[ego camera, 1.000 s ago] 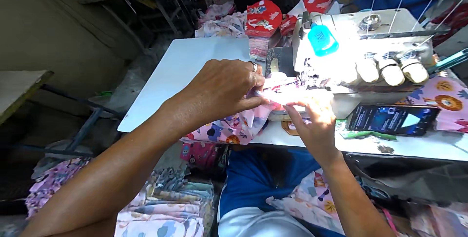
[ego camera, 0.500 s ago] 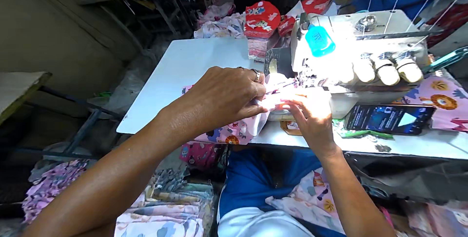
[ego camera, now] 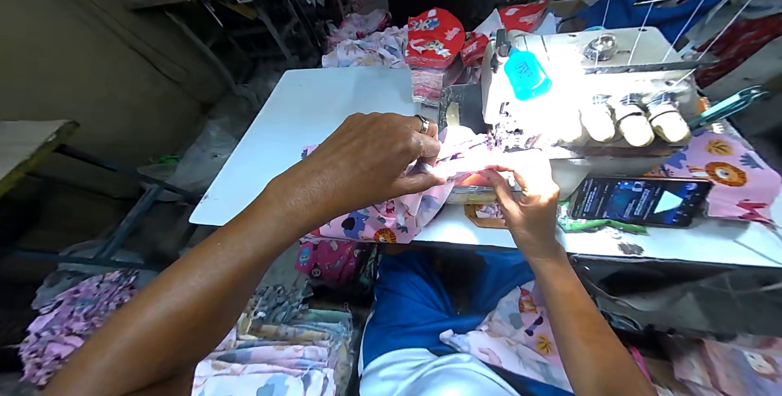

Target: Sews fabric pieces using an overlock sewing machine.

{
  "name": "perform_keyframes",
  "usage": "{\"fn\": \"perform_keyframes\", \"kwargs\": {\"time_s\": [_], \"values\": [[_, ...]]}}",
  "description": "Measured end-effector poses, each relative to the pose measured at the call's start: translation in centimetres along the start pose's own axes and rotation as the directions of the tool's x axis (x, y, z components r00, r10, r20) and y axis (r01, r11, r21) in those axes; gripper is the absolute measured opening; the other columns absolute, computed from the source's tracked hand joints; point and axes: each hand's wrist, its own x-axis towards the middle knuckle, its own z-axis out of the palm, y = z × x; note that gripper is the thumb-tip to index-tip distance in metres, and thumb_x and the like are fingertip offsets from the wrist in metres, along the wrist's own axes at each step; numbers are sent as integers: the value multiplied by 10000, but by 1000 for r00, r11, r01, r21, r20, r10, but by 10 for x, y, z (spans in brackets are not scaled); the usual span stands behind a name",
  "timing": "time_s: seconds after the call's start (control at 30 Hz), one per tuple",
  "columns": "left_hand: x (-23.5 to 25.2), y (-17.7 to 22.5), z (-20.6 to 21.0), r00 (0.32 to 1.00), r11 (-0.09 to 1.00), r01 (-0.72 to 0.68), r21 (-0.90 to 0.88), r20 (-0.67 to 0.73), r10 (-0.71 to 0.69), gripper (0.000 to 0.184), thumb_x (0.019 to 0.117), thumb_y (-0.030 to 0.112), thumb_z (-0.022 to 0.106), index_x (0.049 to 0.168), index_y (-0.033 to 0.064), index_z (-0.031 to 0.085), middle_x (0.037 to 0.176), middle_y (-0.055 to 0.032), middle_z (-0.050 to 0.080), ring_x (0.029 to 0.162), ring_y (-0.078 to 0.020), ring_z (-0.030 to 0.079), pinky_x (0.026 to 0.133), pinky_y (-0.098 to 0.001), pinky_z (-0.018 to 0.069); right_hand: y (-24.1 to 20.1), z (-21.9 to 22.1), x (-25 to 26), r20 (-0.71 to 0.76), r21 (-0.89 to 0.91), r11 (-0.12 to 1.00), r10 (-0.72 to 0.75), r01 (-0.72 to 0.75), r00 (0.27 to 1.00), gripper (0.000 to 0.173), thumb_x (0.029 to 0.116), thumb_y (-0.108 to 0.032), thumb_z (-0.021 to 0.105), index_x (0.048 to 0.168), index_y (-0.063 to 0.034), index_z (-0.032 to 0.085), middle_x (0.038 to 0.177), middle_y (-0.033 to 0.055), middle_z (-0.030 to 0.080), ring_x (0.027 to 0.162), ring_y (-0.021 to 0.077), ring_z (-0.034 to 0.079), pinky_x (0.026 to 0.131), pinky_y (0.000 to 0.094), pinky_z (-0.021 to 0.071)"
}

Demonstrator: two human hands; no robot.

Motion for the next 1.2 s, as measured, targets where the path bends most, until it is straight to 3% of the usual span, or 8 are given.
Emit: {"fn": "perform_keyframes", "kwargs": {"time_s": [0.2,0.33,0.47,0.6,0.73,0.83,0.9,1.2], "values": [[-4,5,7,998,999,-6,-44,-64,3,248,972,355,593,983,194,782,824,-16,610,661,-139,587,556,-302,418,2,-10,5,76,-38,999,-3,6,997,147,973,-134,686,1042,-20,748,1011,132,722,995,245,671,924,394,508],[-7,10,15,996,998,-29,-58,-83,24,214,951,328,617,987,213,794,819,-14,608,648,-136,581,538,-296,409,1,-14,11,144,-66,996,-56,66,988,163,978,-115,665,1057,-38,784,1028,162,705,1004,282,659,899,385,513],[-6,21,18,994,994,-26,-106,-106,14,213,952,326,612,967,209,790,810,-6,598,644,-134,575,533,-303,408,1,-23,14,217,-59,995,-63,77,974,140,981,-136,668,1022,-34,755,1108,138,724,1082,266,671,970,386,509],[-5,64,41,981,988,16,-151,-189,-45,164,918,302,666,891,189,782,824,-6,662,649,-152,610,531,-332,451,2,-34,4,256,-162,978,-91,135,963,146,982,-106,649,1034,-58,777,1020,128,739,995,281,684,910,419,514],[-3,102,72,961,988,71,-138,-256,-105,202,961,237,608,896,163,783,671,-19,594,555,-171,552,472,-312,377,1,-46,-8,287,-238,951,-127,199,949,201,993,-55,621,1076,-107,797,1156,73,747,1063,263,671,905,426,488],[-7,118,82,950,988,123,-94,-277,-144,190,951,194,603,927,148,785,793,-66,679,576,-199,586,465,-318,389,0,-49,-18,279,-290,936,-117,199,953,261,994,-20,601,1135,-126,794,1209,42,742,1099,247,664,924,400,478],[-9,124,86,949,988,140,-68,-277,-153,193,952,172,594,940,139,784,849,-77,704,594,-206,612,463,-315,408,-1,-50,-22,266,-308,931,-113,195,957,294,991,2,588,1152,-133,793,1212,36,744,1083,241,666,913,394,469],[7,125,99,933,979,204,-30,-298,-204,177,937,167,602,893,125,769,743,-56,642,553,-186,569,440,-301,363,3,-44,-21,236,-314,938,-68,143,969,261,1005,-34,580,1173,-104,766,1223,99,721,1110,287,655,928,443,471]]}}
